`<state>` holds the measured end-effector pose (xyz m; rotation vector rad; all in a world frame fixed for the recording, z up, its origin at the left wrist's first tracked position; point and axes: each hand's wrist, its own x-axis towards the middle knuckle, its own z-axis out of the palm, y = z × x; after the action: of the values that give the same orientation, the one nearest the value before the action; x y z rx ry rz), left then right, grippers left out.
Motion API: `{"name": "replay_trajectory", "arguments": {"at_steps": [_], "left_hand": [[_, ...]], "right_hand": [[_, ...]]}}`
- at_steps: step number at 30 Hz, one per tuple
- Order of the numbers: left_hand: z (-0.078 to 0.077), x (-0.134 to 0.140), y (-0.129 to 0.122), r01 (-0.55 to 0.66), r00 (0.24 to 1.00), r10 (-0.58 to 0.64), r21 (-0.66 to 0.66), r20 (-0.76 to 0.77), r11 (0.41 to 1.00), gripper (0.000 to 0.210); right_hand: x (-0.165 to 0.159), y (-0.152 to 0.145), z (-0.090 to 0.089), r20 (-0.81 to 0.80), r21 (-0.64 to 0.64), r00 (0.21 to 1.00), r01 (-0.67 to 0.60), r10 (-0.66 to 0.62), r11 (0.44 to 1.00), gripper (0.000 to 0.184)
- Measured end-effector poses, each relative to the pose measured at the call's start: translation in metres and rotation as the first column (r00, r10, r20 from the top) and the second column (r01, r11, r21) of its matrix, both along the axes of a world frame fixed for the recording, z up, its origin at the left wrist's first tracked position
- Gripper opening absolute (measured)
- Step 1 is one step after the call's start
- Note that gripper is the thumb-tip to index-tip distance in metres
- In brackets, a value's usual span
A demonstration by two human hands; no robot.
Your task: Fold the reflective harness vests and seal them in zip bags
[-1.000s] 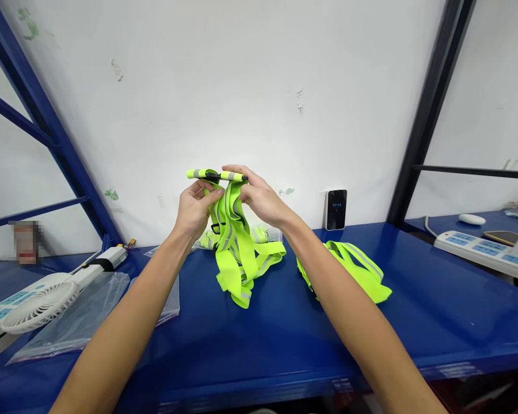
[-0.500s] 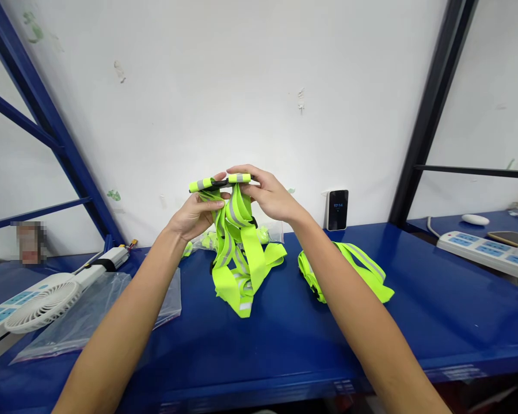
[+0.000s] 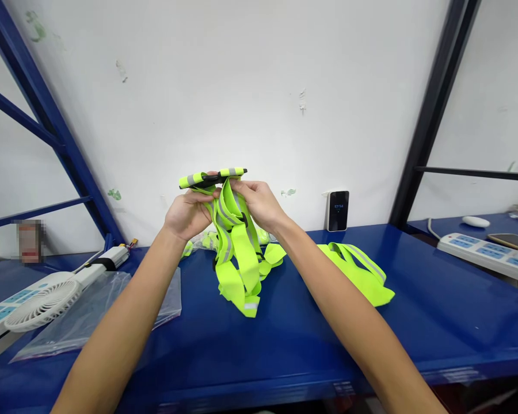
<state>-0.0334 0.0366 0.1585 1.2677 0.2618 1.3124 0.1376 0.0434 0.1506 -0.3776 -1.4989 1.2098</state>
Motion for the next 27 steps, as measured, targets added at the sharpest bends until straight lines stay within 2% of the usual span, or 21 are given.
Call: {"name": "replay_trajectory", "arguments": {"at_steps": [2, 4, 8, 12, 13, 15, 18, 23, 27], "left_hand": [[0.000, 0.000, 0.001, 0.003, 1.000, -0.003, 0.015, 0.001, 1.000, 0.035], [0.000, -0.001, 0.002, -0.012, 1.000, 0.013, 0.039, -0.012, 0.999, 0.037], [0.000, -0.002, 0.004, -0.067, 0.995, 0.073, 0.088, -0.067, 0.994, 0.037], [0.000, -0.004, 0.003, -0.099, 0.989, 0.107, 0.070, -0.107, 0.993, 0.035], [0.001, -0.004, 0.002, -0.106, 0.988, 0.112, 0.057, -0.105, 0.993, 0.036], [0.002, -0.004, 0.000, -0.115, 0.988, 0.118, 0.033, -0.095, 0.993, 0.037], [0.003, -0.004, -0.002, -0.117, 0.987, 0.118, 0.023, -0.105, 0.993, 0.038], [0.000, -0.007, 0.003, -0.152, 0.981, 0.157, 0.045, -0.113, 0.987, 0.045], [-0.004, -0.007, 0.009, -0.184, 0.975, 0.195, 0.100, -0.112, 0.978, 0.044]], "right_hand": [[-0.001, -0.003, 0.001, 0.001, -0.040, 0.992, -0.130, 0.130, 0.991, 0.036], [-0.001, -0.004, 0.001, -0.023, -0.059, 0.981, -0.193, 0.192, 0.979, 0.029], [0.001, -0.001, 0.000, -0.042, -0.105, 0.976, -0.218, 0.214, 0.970, 0.026], [0.002, 0.001, -0.002, -0.005, -0.103, 0.967, -0.256, 0.256, 0.961, 0.030], [0.002, 0.002, -0.002, -0.004, -0.094, 0.976, -0.218, 0.218, 0.972, 0.029], [0.003, 0.002, -0.001, -0.022, -0.075, 0.998, -0.066, 0.064, 0.995, 0.031], [0.004, 0.000, 0.001, -0.036, -0.061, 0.985, 0.167, -0.169, 0.984, 0.039], [0.005, -0.002, 0.003, 0.059, -0.051, 0.972, 0.231, -0.228, 0.972, 0.038], [0.002, 0.000, 0.000, 0.015, -0.058, 0.961, 0.276, -0.276, 0.959, 0.040]]}}
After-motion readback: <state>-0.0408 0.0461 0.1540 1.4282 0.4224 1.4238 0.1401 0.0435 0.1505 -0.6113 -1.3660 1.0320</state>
